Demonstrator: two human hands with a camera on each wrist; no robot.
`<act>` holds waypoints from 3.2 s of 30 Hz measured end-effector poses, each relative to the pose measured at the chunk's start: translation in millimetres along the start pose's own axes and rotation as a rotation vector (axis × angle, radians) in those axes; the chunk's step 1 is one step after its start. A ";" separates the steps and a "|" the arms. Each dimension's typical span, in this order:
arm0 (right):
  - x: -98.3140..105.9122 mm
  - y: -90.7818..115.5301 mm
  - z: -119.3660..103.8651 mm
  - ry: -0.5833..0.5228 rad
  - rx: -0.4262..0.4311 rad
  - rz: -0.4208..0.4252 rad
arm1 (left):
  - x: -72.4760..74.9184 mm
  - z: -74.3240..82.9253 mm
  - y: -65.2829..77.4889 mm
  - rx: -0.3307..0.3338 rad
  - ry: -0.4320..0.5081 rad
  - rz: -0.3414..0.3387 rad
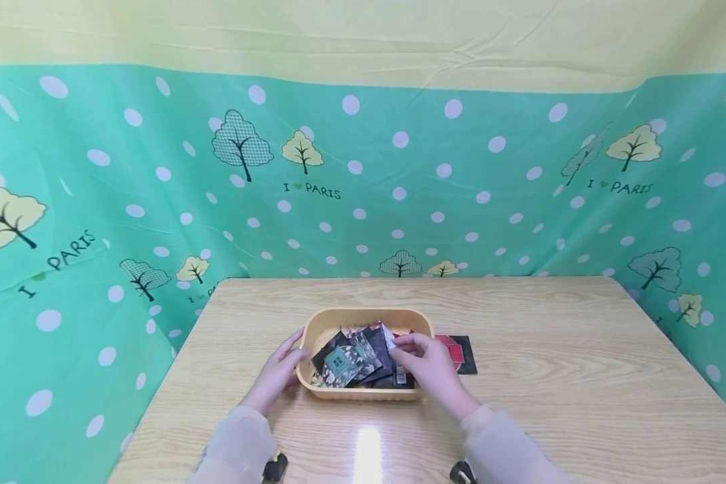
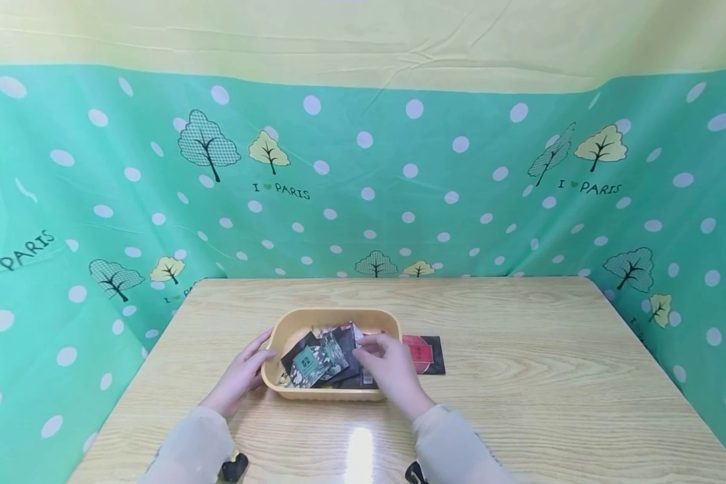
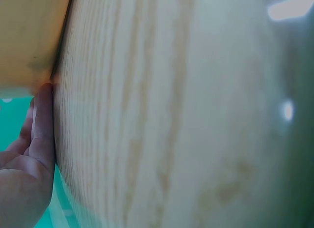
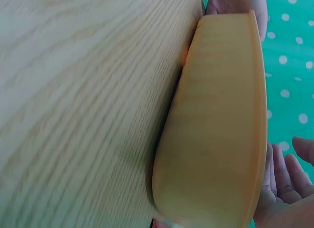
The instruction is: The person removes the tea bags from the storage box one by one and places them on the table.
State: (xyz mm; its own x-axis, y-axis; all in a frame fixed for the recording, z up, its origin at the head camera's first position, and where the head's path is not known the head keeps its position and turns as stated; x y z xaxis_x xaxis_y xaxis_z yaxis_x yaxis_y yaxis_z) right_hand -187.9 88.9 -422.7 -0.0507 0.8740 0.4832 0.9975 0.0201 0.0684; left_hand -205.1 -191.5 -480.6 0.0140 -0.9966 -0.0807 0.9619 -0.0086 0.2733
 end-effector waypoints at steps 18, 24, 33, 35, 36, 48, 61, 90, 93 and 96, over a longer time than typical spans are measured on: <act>-27.4 -0.7 -3.5 0.095 0.077 -0.150 | -0.1 -2.8 -1.5 0.007 0.013 0.017; -34.1 -7.3 -2.2 0.138 0.077 -0.190 | -0.3 -1.6 -0.3 0.006 0.006 0.007; -42.2 -12.9 -2.0 0.130 0.040 -0.226 | -0.4 -1.5 -1.4 0.004 0.022 0.013; -44.5 -14.8 -2.0 0.122 0.039 -0.232 | -0.4 -1.4 -1.1 0.003 0.024 0.012; -45.6 -15.7 -2.2 0.116 0.038 -0.236 | -0.3 -1.4 -1.0 0.003 0.023 0.012; -56.9 -21.3 -2.6 0.105 0.009 -0.276 | -1.0 -0.4 -0.9 -0.004 0.018 0.001; -59.0 -21.0 -1.4 0.089 -0.010 -0.263 | 0.0 -2.2 -2.1 0.011 0.009 0.020; 2.1 -9.2 -0.7 -0.208 -0.054 0.133 | 2.0 -7.2 -5.3 0.017 0.019 0.001; 14.2 -9.1 2.5 -0.254 -0.100 0.156 | 2.7 -7.9 -5.7 0.019 0.016 -0.003; 26.9 -10.0 8.3 -0.302 -0.141 0.174 | 3.3 -7.9 -5.9 0.019 0.004 -0.004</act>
State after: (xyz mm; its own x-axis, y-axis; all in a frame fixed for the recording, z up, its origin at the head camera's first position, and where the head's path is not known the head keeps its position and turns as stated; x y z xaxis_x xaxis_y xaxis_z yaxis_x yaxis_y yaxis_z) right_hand -198.8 116.2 -417.6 0.1572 0.9626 0.2208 0.9721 -0.1902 0.1374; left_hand -208.5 -194.2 -490.1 0.0109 -0.9963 -0.0853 0.9565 -0.0145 0.2912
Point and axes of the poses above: each hand's wrist, its own y-axis away from the middle knuckle, its own x-axis out of the back of the hand, z = x × y, the point moved 3 cm from there along -y, towards the middle knuckle, and after that the axes turned 14 degrees about y, right-handed, at the moved point
